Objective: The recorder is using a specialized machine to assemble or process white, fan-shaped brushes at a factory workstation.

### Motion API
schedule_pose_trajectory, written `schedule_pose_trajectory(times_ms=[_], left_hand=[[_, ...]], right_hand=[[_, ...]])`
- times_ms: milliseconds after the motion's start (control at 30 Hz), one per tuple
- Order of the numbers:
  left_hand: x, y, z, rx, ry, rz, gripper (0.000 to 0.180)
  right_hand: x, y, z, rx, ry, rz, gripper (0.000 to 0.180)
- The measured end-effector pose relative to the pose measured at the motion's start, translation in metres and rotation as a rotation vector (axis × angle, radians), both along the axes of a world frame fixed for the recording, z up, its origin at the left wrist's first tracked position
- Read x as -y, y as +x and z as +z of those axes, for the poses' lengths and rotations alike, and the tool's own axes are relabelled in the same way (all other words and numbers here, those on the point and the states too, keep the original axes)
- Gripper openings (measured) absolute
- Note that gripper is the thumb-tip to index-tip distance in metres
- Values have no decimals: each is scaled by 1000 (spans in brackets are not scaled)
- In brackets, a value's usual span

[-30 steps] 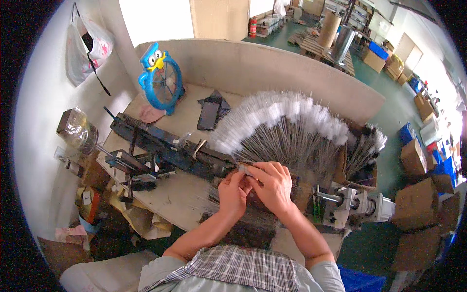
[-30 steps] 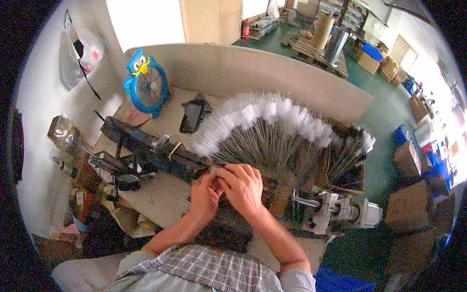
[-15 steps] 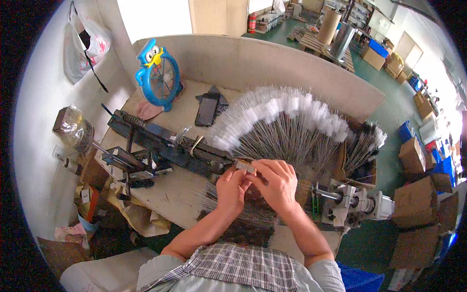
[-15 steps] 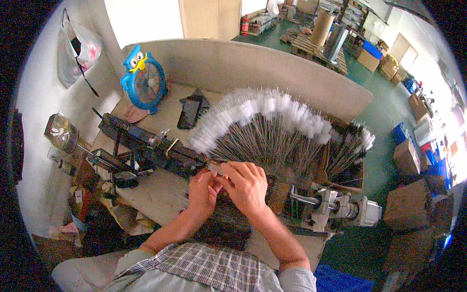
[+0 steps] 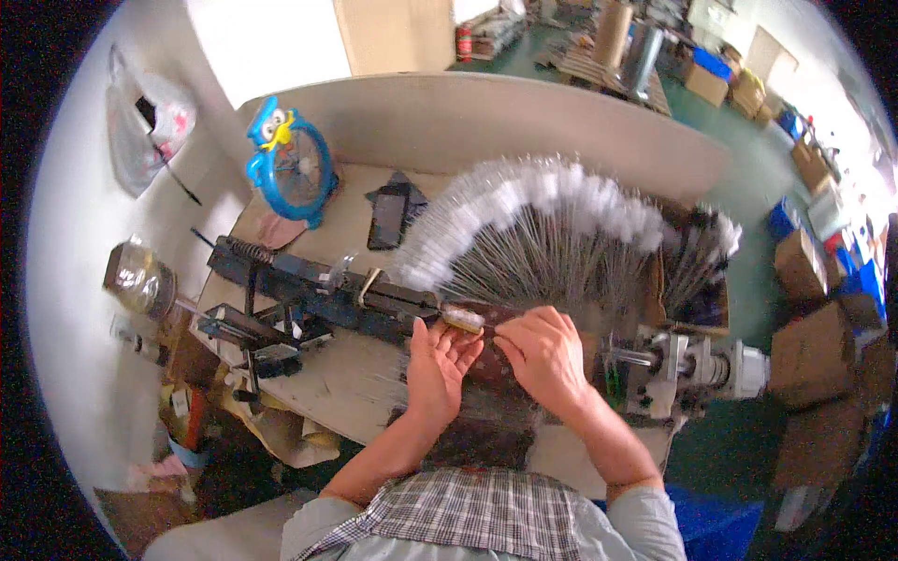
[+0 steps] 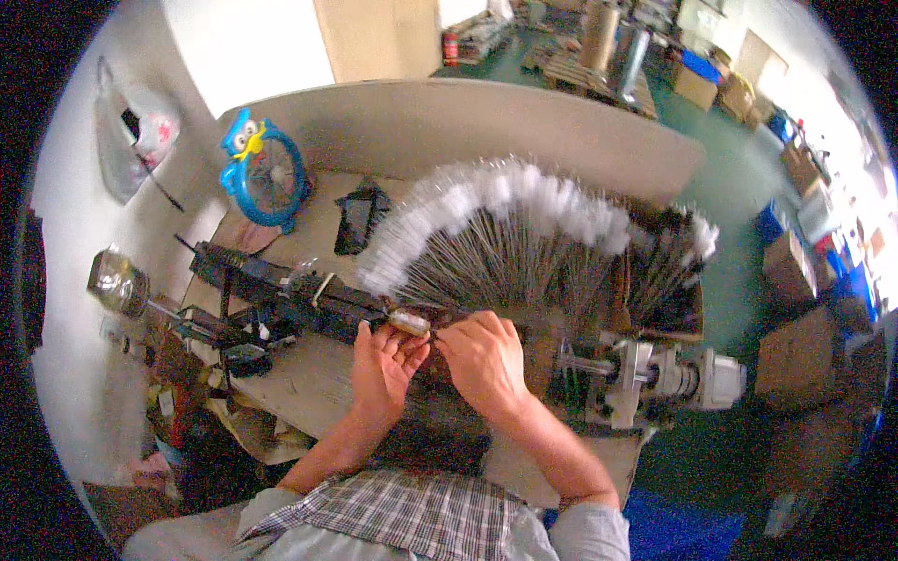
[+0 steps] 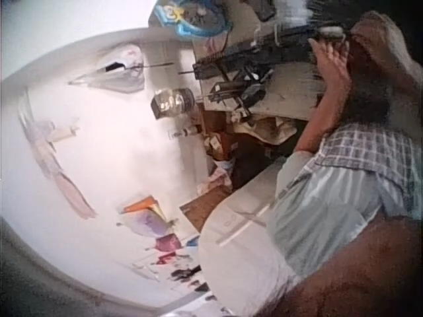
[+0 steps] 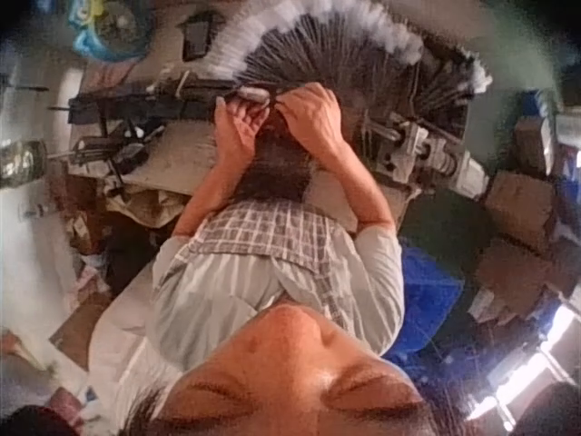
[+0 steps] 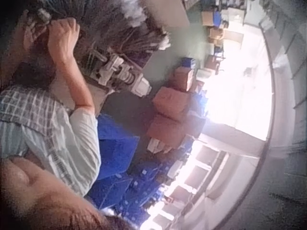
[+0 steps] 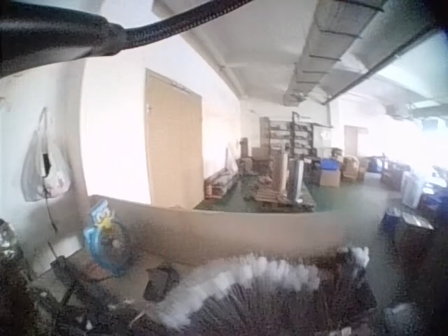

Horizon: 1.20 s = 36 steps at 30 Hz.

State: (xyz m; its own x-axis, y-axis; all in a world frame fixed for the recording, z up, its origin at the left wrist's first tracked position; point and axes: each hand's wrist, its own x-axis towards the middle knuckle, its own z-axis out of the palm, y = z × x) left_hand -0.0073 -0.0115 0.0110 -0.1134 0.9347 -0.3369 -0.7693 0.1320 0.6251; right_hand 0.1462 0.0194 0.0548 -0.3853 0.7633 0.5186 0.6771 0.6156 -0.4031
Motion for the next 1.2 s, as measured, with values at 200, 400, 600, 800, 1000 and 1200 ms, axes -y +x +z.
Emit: schedule_pose_trajectory(times_ms=[200, 400, 600, 800, 1000, 1200], left_hand=[[33, -19, -9, -222, -17, -70, 48], [72, -151, -86, -296, -134, 285, 25], [138, -351, -123, -505, -185, 760, 36], [132, -359, -104, -613, -266, 816, 40], [115, -272, -108, -373, -339, 842, 26], [64, -122, -68, -108, -219, 347, 21]], right_hand=[[23, 19, 4, -195, -207, 0, 14], [52, 51, -86, 376, -588, 0, 15], [44, 48, -56, 365, -606, 43, 18], [54, 41, -80, 421, -682, 67, 19], [43, 58, -47, 226, -559, -43, 17], [48, 64, -44, 225, -541, -139, 19]])
